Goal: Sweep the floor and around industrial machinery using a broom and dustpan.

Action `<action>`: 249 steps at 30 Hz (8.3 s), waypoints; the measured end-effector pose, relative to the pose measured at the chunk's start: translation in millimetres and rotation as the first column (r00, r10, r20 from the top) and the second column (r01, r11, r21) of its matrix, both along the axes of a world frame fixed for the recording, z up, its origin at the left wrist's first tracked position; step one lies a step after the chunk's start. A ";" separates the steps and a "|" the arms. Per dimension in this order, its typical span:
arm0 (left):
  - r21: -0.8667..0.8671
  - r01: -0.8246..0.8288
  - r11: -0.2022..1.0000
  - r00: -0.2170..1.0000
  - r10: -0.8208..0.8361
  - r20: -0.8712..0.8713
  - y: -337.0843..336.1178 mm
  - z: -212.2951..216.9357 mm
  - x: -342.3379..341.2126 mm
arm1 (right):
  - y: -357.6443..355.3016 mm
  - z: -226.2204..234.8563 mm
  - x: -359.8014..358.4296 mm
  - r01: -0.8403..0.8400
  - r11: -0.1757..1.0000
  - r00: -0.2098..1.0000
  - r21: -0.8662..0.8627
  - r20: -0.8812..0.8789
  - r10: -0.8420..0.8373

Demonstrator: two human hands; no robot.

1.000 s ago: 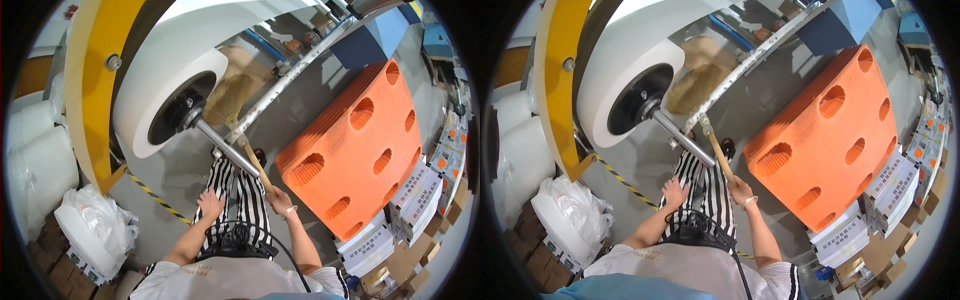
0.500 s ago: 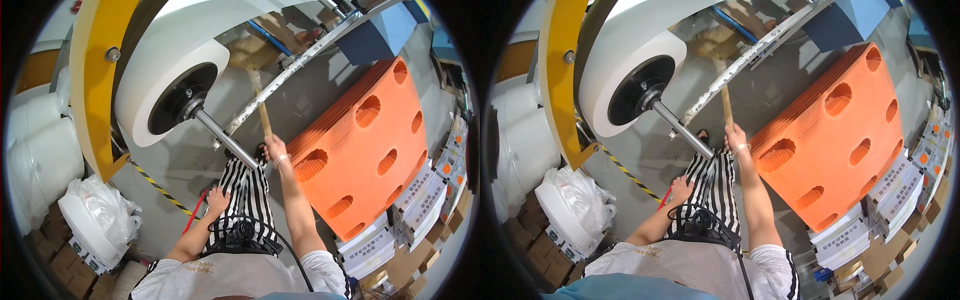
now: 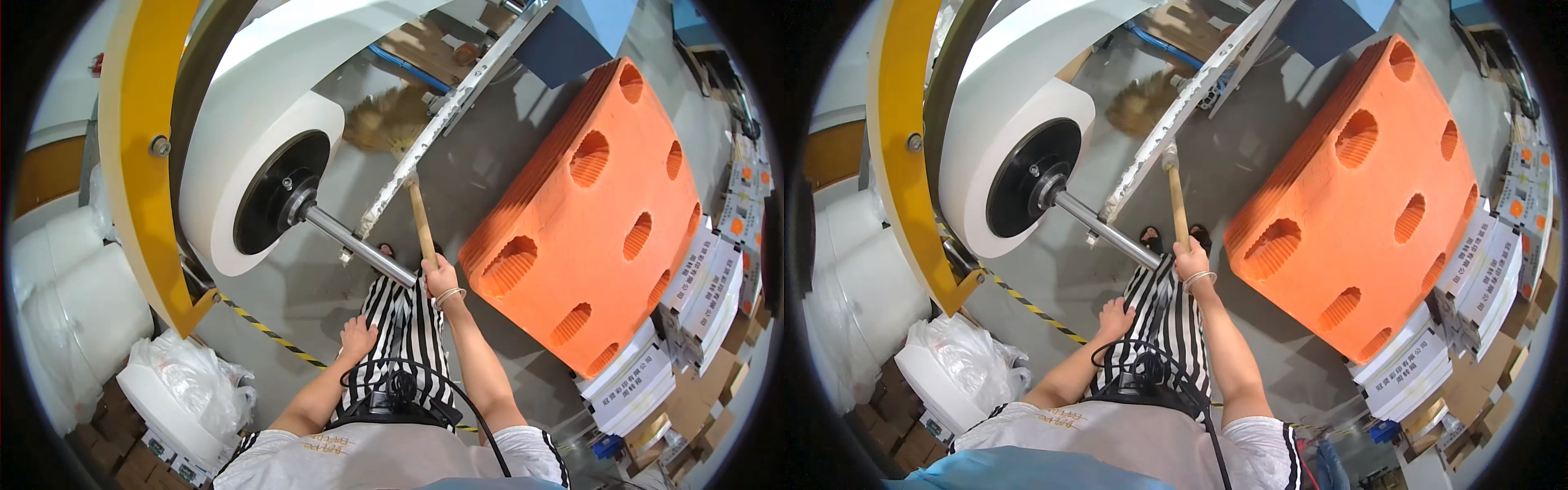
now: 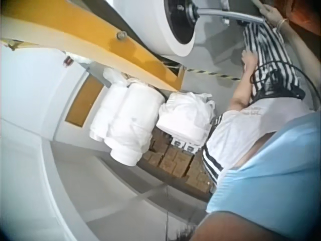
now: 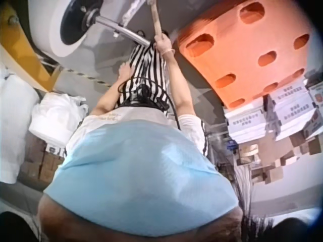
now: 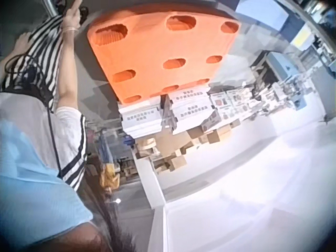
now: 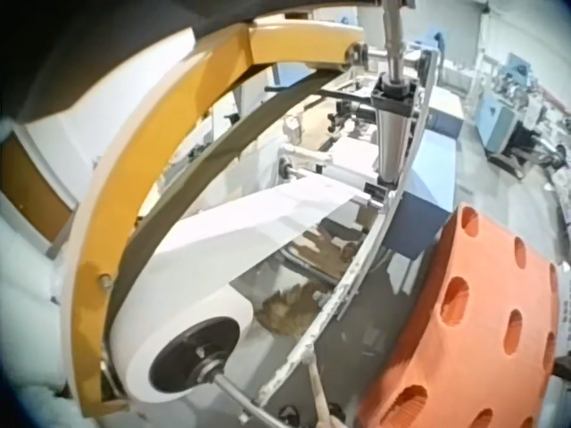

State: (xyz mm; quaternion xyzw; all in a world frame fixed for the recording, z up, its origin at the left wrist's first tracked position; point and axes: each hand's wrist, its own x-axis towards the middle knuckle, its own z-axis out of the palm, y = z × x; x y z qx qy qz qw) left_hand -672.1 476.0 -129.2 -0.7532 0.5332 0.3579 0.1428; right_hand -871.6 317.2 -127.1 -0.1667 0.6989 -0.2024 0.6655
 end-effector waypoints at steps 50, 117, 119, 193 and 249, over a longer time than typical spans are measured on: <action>-0.027 0.430 0.903 0.903 -0.429 0.022 -45.9 74.1 79.0 | 18.3 33.2 21.1 -0.636 0.753 0.751 -0.170 -0.363 0.552; -0.297 0.323 0.899 0.945 -0.290 0.149 -104.8 26.7 182.0 | -96.1 -110.8 93.6 0.366 0.879 0.931 -0.306 0.133 -0.341; -0.300 0.328 0.896 0.944 -0.301 0.133 -108.1 27.7 178.6 | -115.7 -139.1 107.1 0.247 0.840 0.946 -0.484 -0.065 -0.316; -0.041 0.215 0.976 0.971 -0.210 0.112 -47.8 26.5 171.2 | 61.8 -31.6 65.6 0.003 0.899 0.993 -0.438 -0.107 -0.056; -0.132 0.235 0.963 0.970 -0.223 0.093 -77.8 36.3 198.3 | -67.5 -188.4 40.6 -0.081 0.936 0.983 -0.343 -0.184 0.017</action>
